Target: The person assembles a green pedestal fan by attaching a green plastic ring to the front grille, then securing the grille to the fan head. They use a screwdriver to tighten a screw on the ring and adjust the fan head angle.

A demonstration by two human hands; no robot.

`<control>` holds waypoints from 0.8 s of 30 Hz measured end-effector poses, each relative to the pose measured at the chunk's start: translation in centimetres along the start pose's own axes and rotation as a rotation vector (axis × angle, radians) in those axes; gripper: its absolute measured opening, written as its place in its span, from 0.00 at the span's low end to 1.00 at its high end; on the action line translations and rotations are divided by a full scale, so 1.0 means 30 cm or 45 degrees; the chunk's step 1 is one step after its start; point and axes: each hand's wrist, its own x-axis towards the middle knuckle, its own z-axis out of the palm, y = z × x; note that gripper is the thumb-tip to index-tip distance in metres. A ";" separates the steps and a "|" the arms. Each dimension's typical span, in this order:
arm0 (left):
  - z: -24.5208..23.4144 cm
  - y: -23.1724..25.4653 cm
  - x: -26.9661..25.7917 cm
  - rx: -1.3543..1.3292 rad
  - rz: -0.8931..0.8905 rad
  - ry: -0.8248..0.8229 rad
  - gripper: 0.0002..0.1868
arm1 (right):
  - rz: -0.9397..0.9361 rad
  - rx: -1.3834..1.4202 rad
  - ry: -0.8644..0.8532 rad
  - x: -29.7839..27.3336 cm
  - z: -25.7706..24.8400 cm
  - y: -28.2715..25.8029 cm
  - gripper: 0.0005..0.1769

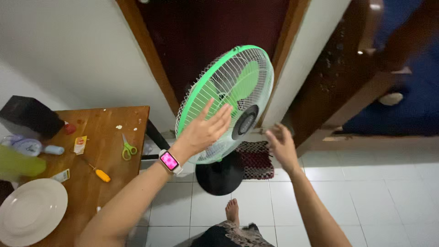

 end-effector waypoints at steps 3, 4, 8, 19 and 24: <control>0.019 -0.002 0.007 -0.038 0.001 0.061 0.18 | -0.006 -0.043 -0.018 0.169 -0.018 -0.036 0.38; 0.021 0.003 0.008 -0.066 -0.001 0.080 0.17 | 0.008 -0.068 -0.024 0.229 -0.021 -0.049 0.38; 0.010 0.010 0.005 -0.050 -0.054 0.082 0.15 | -0.258 -0.246 -0.008 0.457 -0.023 -0.100 0.41; -0.039 0.068 0.017 0.016 -0.199 -0.143 0.18 | -0.255 -0.046 -0.486 0.720 -0.021 -0.144 0.48; -0.072 0.100 0.046 0.097 -0.273 -0.280 0.19 | -0.240 -0.153 -0.515 0.793 -0.028 -0.156 0.43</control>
